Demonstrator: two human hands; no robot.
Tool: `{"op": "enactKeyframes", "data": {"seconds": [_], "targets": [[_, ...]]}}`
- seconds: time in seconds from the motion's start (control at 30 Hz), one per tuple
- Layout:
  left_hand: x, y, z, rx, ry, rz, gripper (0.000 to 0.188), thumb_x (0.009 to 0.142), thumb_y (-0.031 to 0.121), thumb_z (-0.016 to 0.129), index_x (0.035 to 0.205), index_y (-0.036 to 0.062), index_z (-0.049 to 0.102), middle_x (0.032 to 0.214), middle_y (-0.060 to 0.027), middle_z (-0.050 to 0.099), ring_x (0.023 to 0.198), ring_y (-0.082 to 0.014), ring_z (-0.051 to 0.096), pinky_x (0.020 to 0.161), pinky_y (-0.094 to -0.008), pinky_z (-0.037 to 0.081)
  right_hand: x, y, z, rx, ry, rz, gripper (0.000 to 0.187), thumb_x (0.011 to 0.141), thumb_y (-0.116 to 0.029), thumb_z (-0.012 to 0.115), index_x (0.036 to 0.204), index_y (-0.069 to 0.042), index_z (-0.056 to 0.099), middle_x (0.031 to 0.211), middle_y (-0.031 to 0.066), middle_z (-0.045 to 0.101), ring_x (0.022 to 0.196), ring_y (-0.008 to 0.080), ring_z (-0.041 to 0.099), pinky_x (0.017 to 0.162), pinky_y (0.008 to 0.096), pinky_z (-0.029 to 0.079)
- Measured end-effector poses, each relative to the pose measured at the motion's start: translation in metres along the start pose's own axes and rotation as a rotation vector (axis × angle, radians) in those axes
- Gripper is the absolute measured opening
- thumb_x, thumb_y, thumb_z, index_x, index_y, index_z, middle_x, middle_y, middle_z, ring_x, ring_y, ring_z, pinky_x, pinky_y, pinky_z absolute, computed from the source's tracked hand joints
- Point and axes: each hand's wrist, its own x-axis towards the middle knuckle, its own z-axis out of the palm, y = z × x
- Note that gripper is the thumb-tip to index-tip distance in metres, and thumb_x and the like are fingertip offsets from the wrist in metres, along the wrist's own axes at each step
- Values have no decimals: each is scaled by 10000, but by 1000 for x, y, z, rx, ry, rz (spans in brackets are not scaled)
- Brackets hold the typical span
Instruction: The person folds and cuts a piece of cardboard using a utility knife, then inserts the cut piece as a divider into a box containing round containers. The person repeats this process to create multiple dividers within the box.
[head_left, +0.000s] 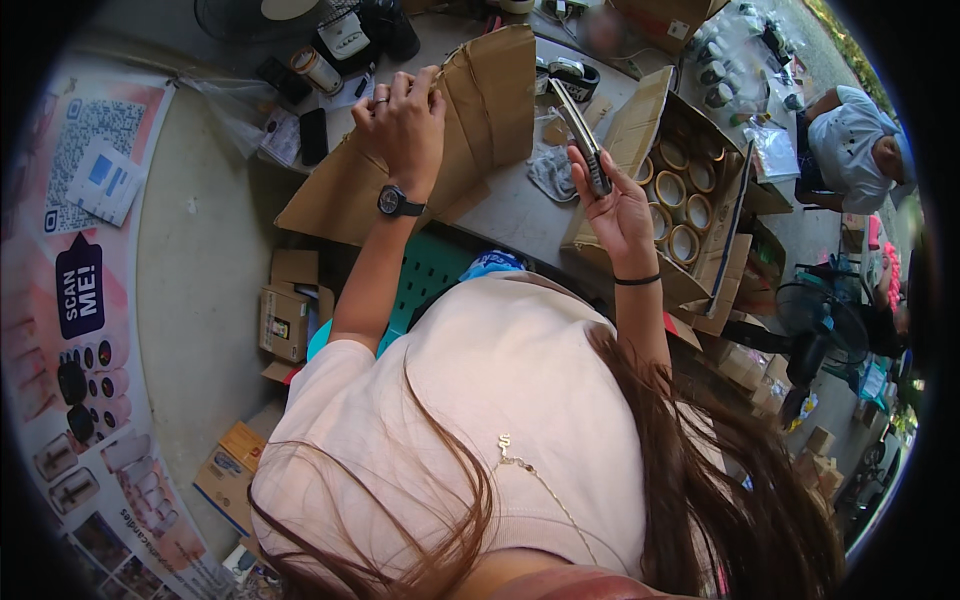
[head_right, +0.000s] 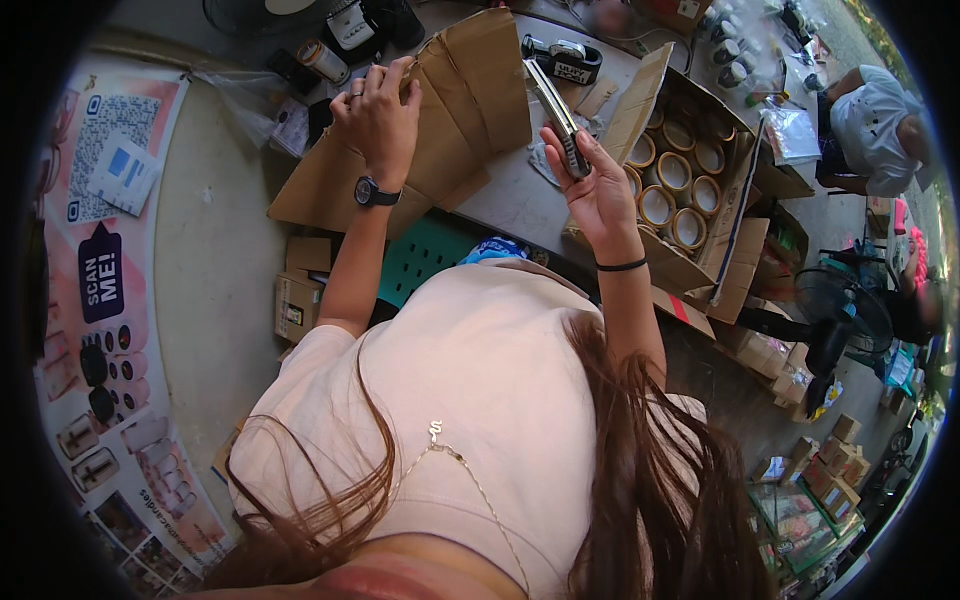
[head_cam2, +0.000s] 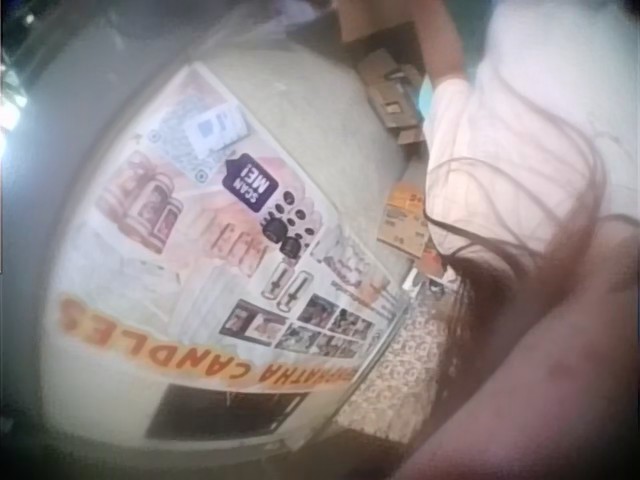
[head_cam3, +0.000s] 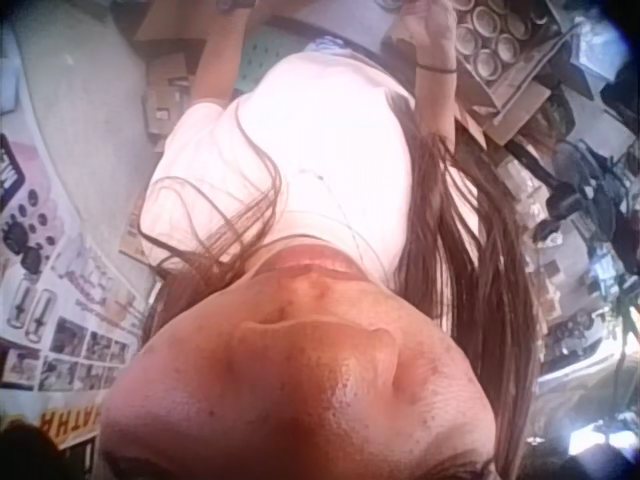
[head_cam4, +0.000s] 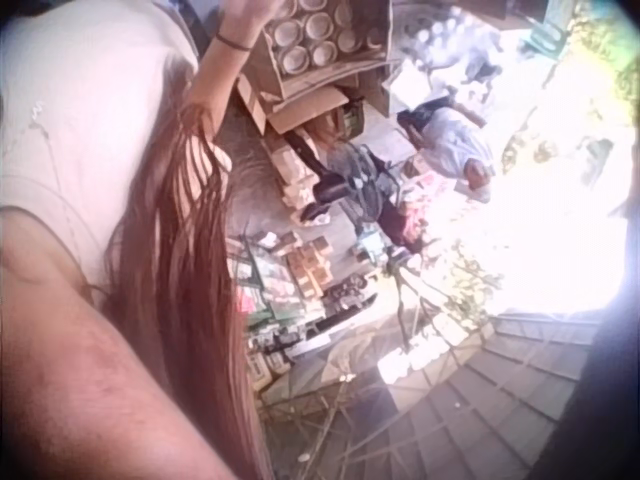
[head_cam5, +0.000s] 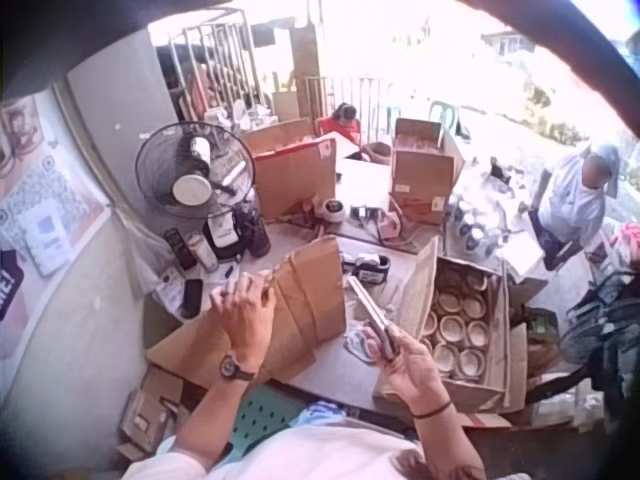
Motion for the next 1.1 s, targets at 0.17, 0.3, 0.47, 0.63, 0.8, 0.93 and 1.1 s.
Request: {"op": "enactKeyframes", "data": {"seconds": [0.17, 0.3, 0.47, 0.63, 0.8, 0.93, 1.1], "targets": [[1, -9, 6, -2, 20, 26, 277, 826, 297, 740, 1090, 253, 669, 916, 42, 642, 902, -173, 616, 868, -368, 371, -5, 18, -5, 188, -367, 173, 398, 1017, -71, 477, 1388, 32, 377, 1164, 202, 608, 778, 133, 498, 723, 288, 450], [0, -9, 8, -11, 4, 27, 249, 852, 307, 727, 1063, 214, 635, 916, 23, 637, 909, -181, 616, 869, -380, 371, -5, 26, 14, -316, -420, -72, 427, 1007, -72, 507, 1407, 5, 381, 1076, 144, 613, 754, 143, 513, 686, 285, 448], [-8, 2, -1, 22, -19, 22, 206, 892, 316, 695, 1027, 186, 610, 939, 0, 631, 928, -194, 613, 883, -400, 372, 9, 47, 40, -1246, -128, -756, 306, 965, -209, 649, 1218, -44, 598, 783, 126, 660, 595, 218, 581, 563, 318, 460], [-14, 11, -10, -1, -39, -20, 203, 905, 298, 682, 1015, 150, 598, 987, -33, 617, 976, -231, 595, 911, -426, 371, 14, 52, 61, -1585, 166, -772, 310, 914, -422, 682, 1013, -130, 713, 784, 120, 689, 636, 320, 650, 542, 383, 471], [-14, 14, -16, -91, -52, -19, 226, 847, 209, 714, 1016, 139, 582, 980, -37, 596, 1002, -234, 568, 917, -423, 346, 20, 67, 48, -1651, 169, -942, 307, 916, -429, 666, 1019, -140, 696, 822, 86, 697, 637, 331, 656, 532, 403, 478], [-15, 13, -16, -85, -52, -7, 255, 817, 171, 729, 1020, 149, 576, 975, -26, 590, 997, -222, 563, 914, -415, 337, 20, 70, 45, -1748, 175, -993, 293, 939, -413, 639, 1067, -151, 673, 830, 83, 697, 633, 335, 660, 515, 409, 479], [-17, 12, -14, -105, -30, -3, 253, 817, 167, 730, 1028, 175, 590, 970, -13, 592, 980, -210, 566, 906, -410, 332, 18, 63, 45, -1800, 118, -1055, 288, 963, -392, 606, 1092, -138, 649, 839, 84, 695, 636, 340, 664, 498, 408, 486]]}}
